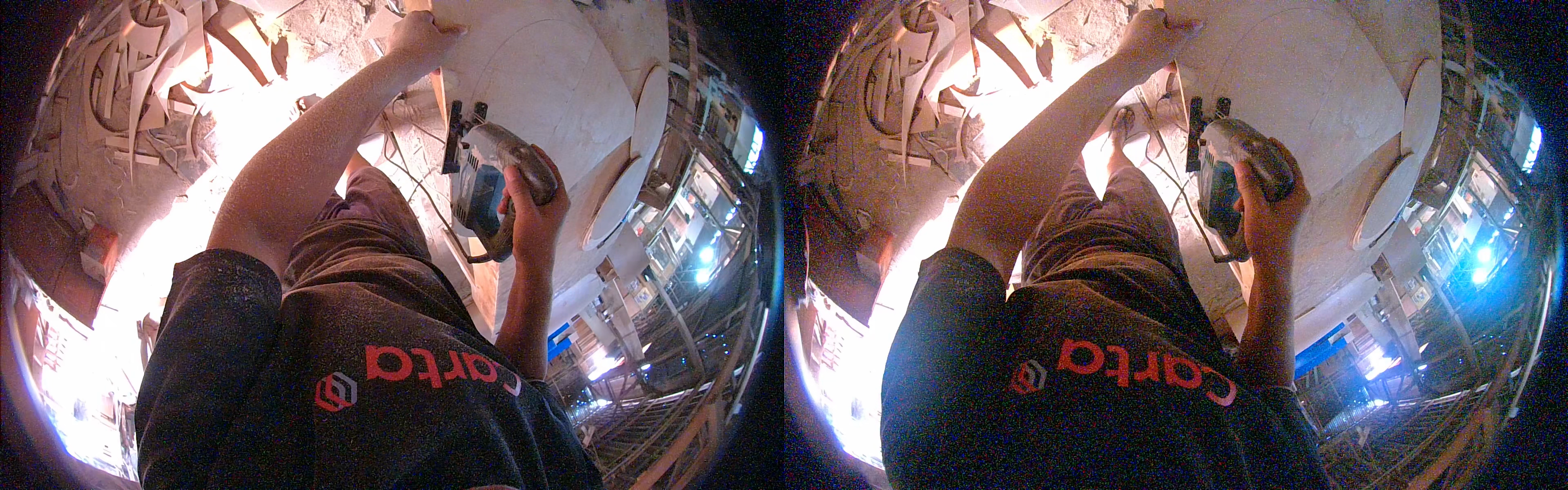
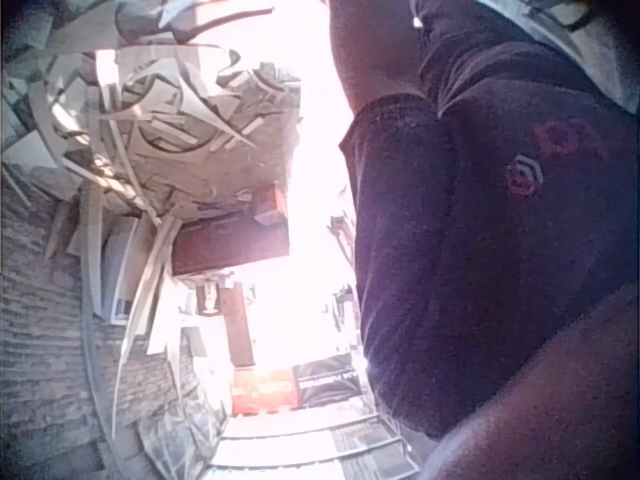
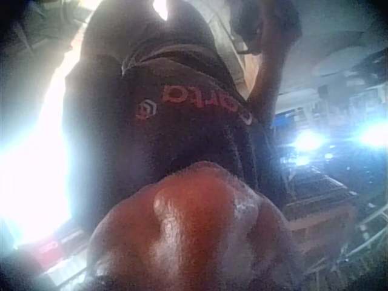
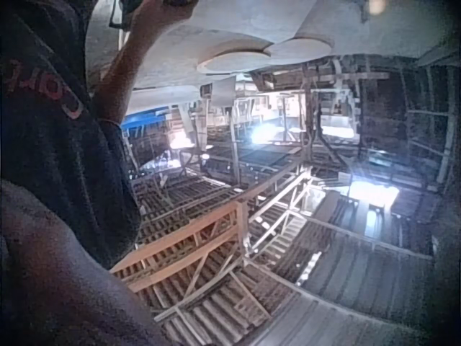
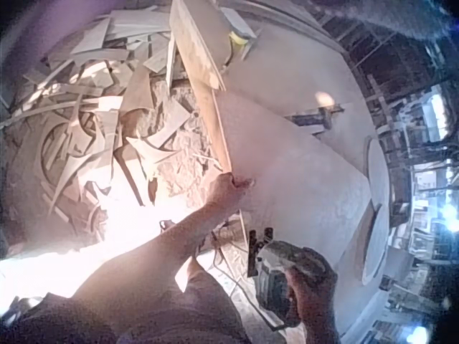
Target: The person uses a jigsaw to cut a circular shape out of a large sheet of plywood. They guide the tool along a marked line, remove the cut piece, and place it aside.
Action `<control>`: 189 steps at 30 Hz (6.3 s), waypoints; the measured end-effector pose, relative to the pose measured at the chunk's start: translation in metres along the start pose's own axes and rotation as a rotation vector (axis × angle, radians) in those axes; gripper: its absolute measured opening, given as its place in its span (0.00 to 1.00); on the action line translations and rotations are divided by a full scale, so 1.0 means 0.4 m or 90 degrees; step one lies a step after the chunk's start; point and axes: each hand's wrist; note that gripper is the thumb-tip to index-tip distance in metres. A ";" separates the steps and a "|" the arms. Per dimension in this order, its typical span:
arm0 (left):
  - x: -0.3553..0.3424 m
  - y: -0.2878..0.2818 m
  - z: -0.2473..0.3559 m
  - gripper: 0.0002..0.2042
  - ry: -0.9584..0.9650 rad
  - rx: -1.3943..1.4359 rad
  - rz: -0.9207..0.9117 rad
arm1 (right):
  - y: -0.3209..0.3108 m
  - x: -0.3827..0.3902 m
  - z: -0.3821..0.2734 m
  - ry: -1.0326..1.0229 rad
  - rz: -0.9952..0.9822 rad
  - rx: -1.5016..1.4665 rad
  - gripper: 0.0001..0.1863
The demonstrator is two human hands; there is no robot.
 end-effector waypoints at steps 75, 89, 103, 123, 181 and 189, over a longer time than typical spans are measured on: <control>0.182 -0.098 -0.115 0.17 -0.111 0.279 0.001 | 0.059 0.040 -0.006 -0.075 -0.069 0.084 0.33; 0.265 0.007 -0.211 0.18 -0.122 0.370 -0.004 | -0.049 0.002 0.146 -0.263 -0.091 0.173 0.29; 0.283 0.058 -0.202 0.12 -0.180 0.375 -0.014 | -0.135 0.013 0.098 -0.088 -0.247 0.117 0.29; 0.227 -0.040 -0.135 0.26 -0.053 0.297 0.191 | -0.139 0.025 0.113 -0.115 -0.177 0.125 0.29; 0.233 -0.037 -0.150 0.24 -0.037 0.260 0.193 | -0.079 0.005 0.062 -0.090 -0.104 0.061 0.24; 0.229 -0.038 -0.158 0.22 -0.041 0.289 0.175 | -0.068 -0.001 0.039 -0.082 -0.110 0.072 0.24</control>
Point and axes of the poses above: each hand's wrist, its own x-axis away from the middle knuckle, its own y-axis out of the palm, z = x × y, and after that the axes turned 5 degrees about -y, right-handed
